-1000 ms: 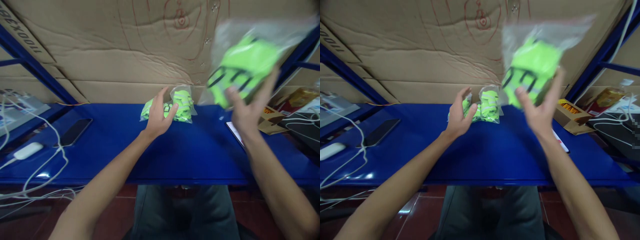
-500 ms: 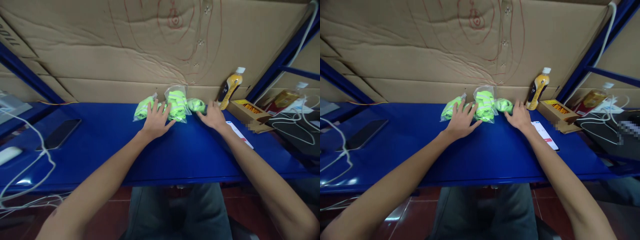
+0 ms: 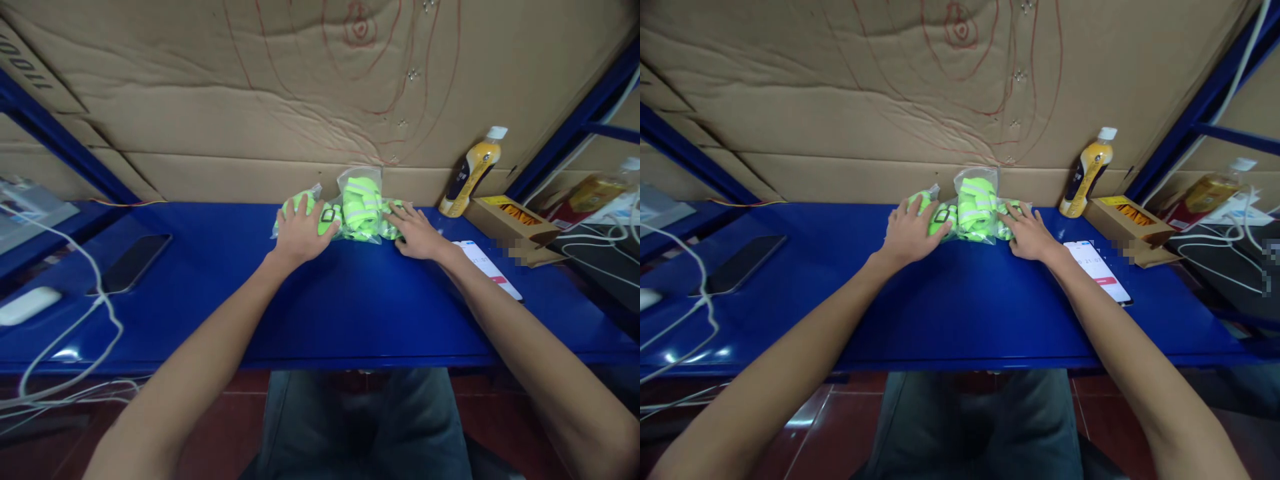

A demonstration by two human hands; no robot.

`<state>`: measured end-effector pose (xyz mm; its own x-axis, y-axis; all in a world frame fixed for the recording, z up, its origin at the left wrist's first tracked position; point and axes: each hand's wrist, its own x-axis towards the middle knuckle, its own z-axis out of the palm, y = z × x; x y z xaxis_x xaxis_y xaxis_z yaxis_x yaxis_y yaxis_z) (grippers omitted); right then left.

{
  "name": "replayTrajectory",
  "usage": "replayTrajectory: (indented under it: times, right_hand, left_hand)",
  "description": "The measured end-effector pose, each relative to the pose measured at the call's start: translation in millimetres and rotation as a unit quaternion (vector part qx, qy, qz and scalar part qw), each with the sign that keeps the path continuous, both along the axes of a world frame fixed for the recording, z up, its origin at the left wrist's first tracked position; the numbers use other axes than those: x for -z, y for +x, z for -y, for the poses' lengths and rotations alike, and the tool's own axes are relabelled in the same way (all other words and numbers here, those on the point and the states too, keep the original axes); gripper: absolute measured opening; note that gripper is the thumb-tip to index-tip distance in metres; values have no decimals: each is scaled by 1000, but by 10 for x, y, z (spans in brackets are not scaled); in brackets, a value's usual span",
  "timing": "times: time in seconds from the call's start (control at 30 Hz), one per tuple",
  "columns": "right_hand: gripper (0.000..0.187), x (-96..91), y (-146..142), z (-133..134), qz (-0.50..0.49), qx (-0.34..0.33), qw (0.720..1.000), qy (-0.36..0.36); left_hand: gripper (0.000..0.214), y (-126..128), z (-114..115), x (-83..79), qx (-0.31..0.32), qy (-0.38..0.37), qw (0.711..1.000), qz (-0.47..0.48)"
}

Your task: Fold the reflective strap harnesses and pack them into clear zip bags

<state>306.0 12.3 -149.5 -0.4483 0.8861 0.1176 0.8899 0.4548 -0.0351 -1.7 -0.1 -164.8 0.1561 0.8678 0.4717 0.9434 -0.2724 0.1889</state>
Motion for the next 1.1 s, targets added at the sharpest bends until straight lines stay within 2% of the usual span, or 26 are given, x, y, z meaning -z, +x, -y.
replayTrajectory:
  times: [0.1,0.13,0.2,0.27,0.33,0.43,0.57,0.7,0.83,1.1]
  right_hand:
    - [115,-118,-16,31,3,40,994,-105]
    - [118,-184,-23,32,-18,43,992,-119]
    - [120,-325,-67,20,-86,47,991,-88]
    - [120,-433,-182,-13,-145,38,989,-11]
    - [116,-469,-372,-67,-149,11,987,53]
    - [104,-382,-698,-173,-85,-14,995,56]
    - [96,-194,-930,-300,-91,42,995,21]
    - [85,-154,-918,-365,-79,63,995,19]
    - [85,-163,-866,-378,-84,71,994,-10]
    - [92,-150,-823,-293,-142,81,986,-23]
  left_hand:
    - [71,31,24,-39,-20,-62,997,-44]
    - [73,45,36,-53,-29,-67,996,-42]
    - [77,62,55,-69,-32,-52,998,-34]
    - [77,60,58,-59,-8,-14,999,-43]
    - [74,47,48,-23,27,3,997,-66]
    - [71,35,21,55,50,-13,996,-79]
    - [71,45,-8,118,51,-15,996,-75]
    - [76,57,-34,98,51,-34,994,-91]
    - [82,74,-41,60,44,-68,991,-107]
    - [72,14,44,104,13,-17,990,-141]
